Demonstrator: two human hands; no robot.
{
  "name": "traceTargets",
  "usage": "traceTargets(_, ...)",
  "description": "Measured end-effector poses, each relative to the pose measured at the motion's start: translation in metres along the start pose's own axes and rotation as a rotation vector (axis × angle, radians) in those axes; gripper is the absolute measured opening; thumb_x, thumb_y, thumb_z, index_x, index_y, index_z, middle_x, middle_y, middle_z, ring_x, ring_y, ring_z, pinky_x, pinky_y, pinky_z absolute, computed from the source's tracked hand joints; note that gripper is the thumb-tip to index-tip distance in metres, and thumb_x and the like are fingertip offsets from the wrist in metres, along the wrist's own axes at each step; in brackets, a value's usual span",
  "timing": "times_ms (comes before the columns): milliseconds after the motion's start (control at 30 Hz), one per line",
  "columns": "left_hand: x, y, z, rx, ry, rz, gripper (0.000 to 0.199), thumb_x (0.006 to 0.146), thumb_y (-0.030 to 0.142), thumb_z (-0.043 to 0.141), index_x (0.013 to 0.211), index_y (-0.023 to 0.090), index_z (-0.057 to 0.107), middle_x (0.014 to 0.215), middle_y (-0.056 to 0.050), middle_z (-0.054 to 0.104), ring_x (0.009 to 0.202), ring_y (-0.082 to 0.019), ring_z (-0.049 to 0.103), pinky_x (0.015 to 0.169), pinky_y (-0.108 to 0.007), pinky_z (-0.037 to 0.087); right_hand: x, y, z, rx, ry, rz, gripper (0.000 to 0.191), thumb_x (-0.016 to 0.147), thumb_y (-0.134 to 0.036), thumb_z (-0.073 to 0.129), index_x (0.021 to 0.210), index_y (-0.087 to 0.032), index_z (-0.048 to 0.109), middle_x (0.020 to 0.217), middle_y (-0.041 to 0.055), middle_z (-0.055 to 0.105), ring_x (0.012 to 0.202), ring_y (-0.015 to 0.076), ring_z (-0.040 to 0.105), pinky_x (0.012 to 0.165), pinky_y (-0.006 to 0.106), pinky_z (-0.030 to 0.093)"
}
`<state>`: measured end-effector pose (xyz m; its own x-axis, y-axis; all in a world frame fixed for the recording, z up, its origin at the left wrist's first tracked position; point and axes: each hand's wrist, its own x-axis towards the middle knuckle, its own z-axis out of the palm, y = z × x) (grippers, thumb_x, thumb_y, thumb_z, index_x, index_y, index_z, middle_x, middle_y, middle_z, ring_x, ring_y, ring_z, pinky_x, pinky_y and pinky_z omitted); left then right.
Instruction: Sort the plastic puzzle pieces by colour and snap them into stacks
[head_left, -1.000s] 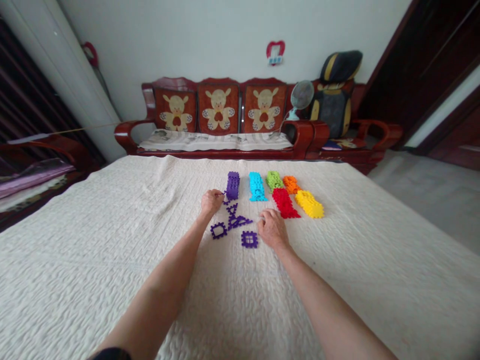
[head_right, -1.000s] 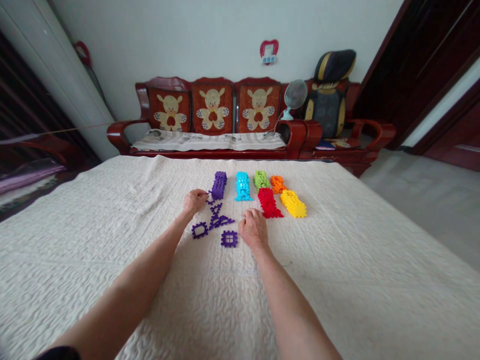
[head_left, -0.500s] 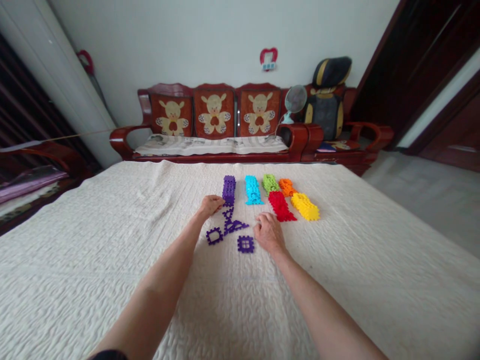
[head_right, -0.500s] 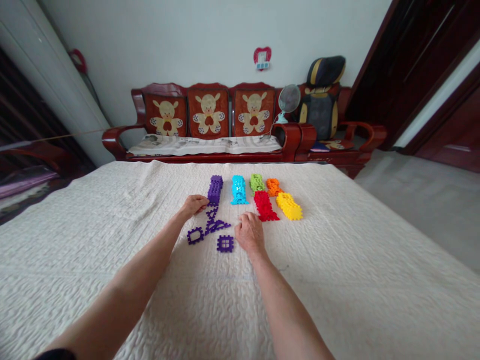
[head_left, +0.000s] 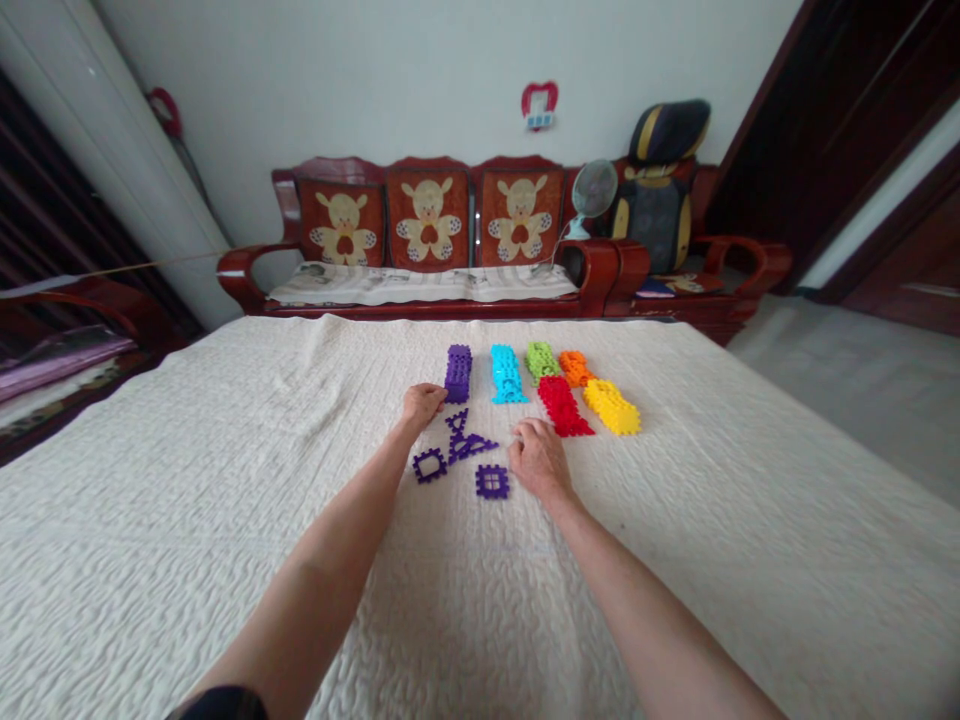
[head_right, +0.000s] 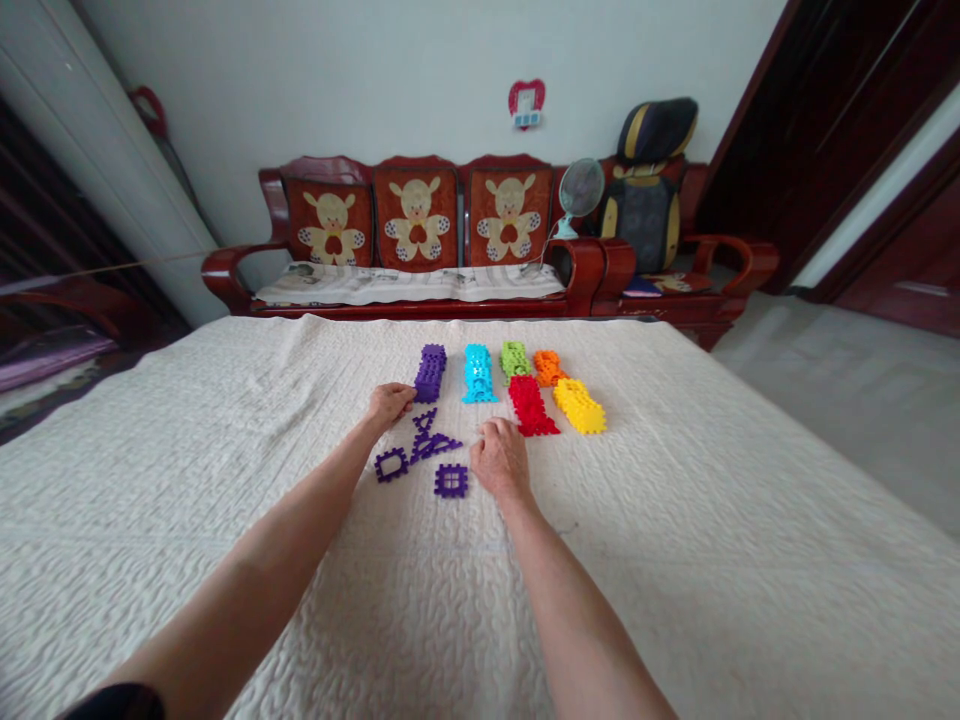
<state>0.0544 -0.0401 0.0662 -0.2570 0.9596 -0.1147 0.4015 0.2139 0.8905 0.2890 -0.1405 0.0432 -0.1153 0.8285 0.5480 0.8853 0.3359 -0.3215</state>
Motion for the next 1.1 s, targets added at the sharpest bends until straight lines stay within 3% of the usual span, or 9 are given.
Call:
traceTargets(167,-0.007,-0.003,-0.005,-0.013,0.028,0.046,0.034,0.077,0.041,0.065,0.098,0.016,0.073,0.059,0.001,0.065,0.05,-0.01,0.054,0.051,-0.02,0.043,0.001,0.002,0.001,0.004,-0.015,-0.007,0.022,0.079,-0.009,0.052,0.093,-0.016,0.067,0.103,0.0111,0.068,0.103,0.0234,0.056,0.094,0.033,0.042)
traceTargets(333,-0.032,-0.011,-0.016,0.015,-0.017,0.156,0.035,0.08,0.04,0.064,0.1,0.015,0.075,0.07,-0.003,0.071,0.064,-0.014,0.064,0.06,-0.023,0.05,0.001,0.003,0.002,-0.005,-0.031,-0.019,0.022,0.079,-0.009,0.052,0.094,-0.015,0.067,0.104,0.0119,0.068,0.104,0.0239,0.056,0.096,0.033,0.04)
traceTargets(467,-0.059,-0.018,-0.019,0.105,-0.134,0.412,0.037,0.079,0.04,0.069,0.107,0.017,0.075,0.105,-0.008,0.075,0.097,-0.02,0.069,0.083,-0.028,0.055,0.001,0.003,0.002,-0.009,-0.019,-0.023,0.021,0.079,-0.01,0.052,0.093,-0.015,0.067,0.102,0.0117,0.068,0.102,0.024,0.056,0.095,0.033,0.041)
traceTargets(600,-0.075,-0.022,-0.019,0.272,-0.268,0.718,0.036,0.07,0.034,0.079,0.103,0.02,0.076,0.129,-0.01,0.068,0.122,-0.026,0.061,0.108,-0.037,0.046,0.001,0.003,0.003,-0.022,-0.016,-0.021,0.021,0.079,-0.01,0.052,0.093,-0.016,0.067,0.102,0.0116,0.067,0.102,0.0241,0.056,0.094,0.033,0.041)
traceTargets(833,-0.075,-0.028,-0.035,0.399,-0.251,0.756,0.022,0.079,0.023,0.066,0.099,0.021,0.074,0.123,-0.008,0.07,0.116,-0.022,0.065,0.106,-0.035,0.049,0.001,0.006,0.006,-0.011,-0.001,-0.025,0.022,0.079,-0.01,0.053,0.093,-0.017,0.067,0.104,0.0114,0.067,0.102,0.0248,0.055,0.094,0.035,0.041)
traceTargets(1000,-0.072,-0.031,-0.036,0.43,-0.125,0.726,0.026,0.081,0.017,0.06,0.104,0.02,0.072,0.113,-0.007,0.073,0.109,-0.02,0.067,0.101,-0.034,0.052,0.001,0.007,0.007,-0.013,-0.012,-0.022,0.021,0.079,-0.011,0.053,0.093,-0.016,0.067,0.103,0.0113,0.068,0.102,0.0246,0.055,0.093,0.034,0.041)
traceTargets(1100,-0.074,-0.028,-0.033,0.416,-0.062,0.785,0.024,0.083,0.016,0.059,0.103,0.018,0.072,0.11,-0.01,0.073,0.107,-0.02,0.067,0.101,-0.035,0.051,0.001,0.006,0.006,-0.017,-0.016,-0.022,0.021,0.079,-0.011,0.053,0.094,-0.016,0.067,0.103,0.0117,0.068,0.102,0.0246,0.056,0.094,0.034,0.041)
